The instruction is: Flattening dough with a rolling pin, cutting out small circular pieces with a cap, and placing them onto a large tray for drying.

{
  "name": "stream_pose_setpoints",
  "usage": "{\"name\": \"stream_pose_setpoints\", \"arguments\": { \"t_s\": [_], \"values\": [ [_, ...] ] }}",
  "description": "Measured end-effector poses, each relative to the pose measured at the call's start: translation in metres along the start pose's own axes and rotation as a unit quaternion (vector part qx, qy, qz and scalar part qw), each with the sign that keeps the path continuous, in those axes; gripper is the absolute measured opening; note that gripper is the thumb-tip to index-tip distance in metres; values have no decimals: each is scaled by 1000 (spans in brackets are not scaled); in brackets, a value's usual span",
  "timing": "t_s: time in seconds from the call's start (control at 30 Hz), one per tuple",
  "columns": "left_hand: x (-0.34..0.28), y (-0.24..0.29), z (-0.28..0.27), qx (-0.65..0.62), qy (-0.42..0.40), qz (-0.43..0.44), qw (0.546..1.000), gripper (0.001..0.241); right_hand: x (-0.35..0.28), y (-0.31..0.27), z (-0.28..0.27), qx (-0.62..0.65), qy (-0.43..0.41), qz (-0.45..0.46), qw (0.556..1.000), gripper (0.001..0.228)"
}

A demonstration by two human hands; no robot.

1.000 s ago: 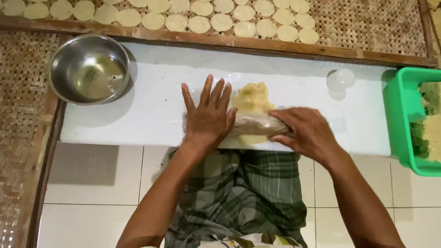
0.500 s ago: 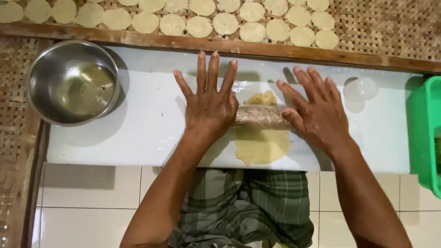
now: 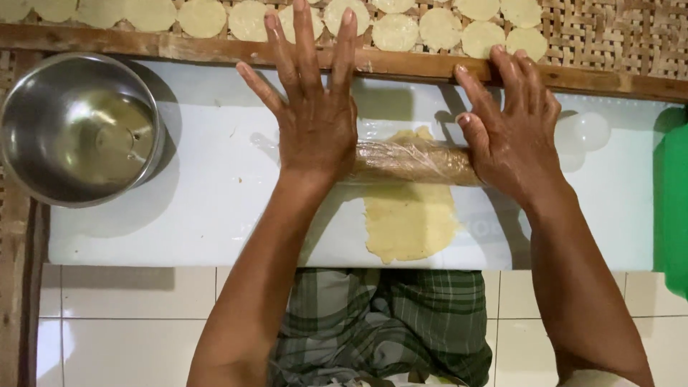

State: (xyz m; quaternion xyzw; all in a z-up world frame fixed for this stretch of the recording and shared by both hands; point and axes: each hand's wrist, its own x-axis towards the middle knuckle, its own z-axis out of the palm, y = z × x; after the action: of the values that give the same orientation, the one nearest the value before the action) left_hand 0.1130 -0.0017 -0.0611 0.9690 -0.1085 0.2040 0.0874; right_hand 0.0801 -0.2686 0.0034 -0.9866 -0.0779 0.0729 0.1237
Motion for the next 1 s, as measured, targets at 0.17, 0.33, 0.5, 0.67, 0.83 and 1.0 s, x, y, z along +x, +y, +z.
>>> {"name": "stream_pose_setpoints", "arguments": {
  "t_s": [0.17,0.33,0.5,0.67,0.83,1.0],
  "values": [
    [-1,6,-29,-51,-75,5,996,91,-13,-6,4,-32,15,-26,999,56],
    [-16,14,-58,-51,-190,3,980,90,-41,-16,7,-58,53,-58,995,54],
    [-55,20,-59,-81,-210,-16,974,63,-65,-32,4,35,71,-14,997,42],
    [-73,25,-71,-93,-174,-6,980,59,-82,-32,6,18,83,-38,996,40],
    [-86,27,-80,-89,-140,10,986,55,-99,-38,10,16,119,-60,991,42],
    [-98,30,-82,-88,-122,23,988,56,-113,-41,14,17,119,-47,992,46]
  ]
}}
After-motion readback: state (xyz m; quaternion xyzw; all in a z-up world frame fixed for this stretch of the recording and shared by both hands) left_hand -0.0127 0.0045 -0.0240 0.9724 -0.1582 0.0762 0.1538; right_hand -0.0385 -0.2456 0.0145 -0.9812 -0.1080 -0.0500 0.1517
